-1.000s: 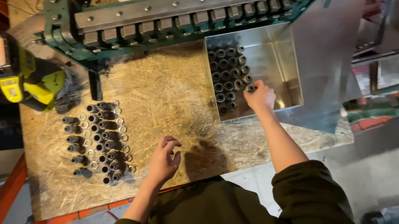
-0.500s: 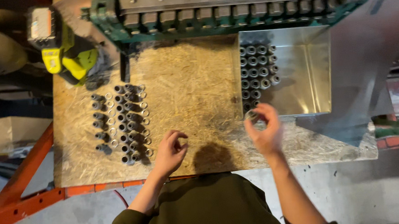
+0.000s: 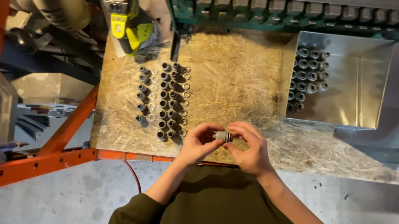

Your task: The person repeatedly picks up small metal tubes and rings from a workbench, screws the rings onto the tubes, and places the assembled units into a metal bin. The process is repeated for multiple units throughout the clip.

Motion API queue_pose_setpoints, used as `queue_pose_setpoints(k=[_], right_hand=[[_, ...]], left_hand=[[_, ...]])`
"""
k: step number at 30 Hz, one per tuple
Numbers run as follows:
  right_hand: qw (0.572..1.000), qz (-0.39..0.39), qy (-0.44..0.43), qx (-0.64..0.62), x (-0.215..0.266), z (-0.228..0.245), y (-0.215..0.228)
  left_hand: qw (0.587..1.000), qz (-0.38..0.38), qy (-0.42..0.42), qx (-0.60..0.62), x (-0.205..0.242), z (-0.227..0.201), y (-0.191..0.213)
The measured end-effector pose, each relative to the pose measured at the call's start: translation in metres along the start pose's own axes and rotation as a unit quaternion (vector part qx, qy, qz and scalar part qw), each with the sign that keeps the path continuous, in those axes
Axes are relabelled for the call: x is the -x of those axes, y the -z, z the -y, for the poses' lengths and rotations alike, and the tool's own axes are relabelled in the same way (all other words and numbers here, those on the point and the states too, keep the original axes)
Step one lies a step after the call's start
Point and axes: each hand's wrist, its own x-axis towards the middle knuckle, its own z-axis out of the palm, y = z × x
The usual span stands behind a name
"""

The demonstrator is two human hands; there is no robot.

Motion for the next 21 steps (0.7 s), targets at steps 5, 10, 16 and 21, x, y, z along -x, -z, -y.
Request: queue_pose_setpoints(k=[5,10,16,21], right_hand=[[0.945,0.047,-0.230,-0.229,0.031,-0.035,-0.020],[0.962,0.034,-0.195,-0.190,0.032,-0.043,-0.032],[0.994,0.004,-0.080,-0.070,0.028,-0.025,-0.033],[0.996,0.006,-0.062,-0.062,0.028,-0.026,-0.036]], left_hand=[[0.992,0.001,-0.048,-0.118,0.016,-0.043,0.002],[0.986,-0.022,-0.058,-0.154,0.020,-0.052,0.003],[0.991,-0.082,0.079,-0.075,0.018,-0.039,0.002],[0.964,-0.096,0.237,-0.077,0.011,-0.045,0.013]])
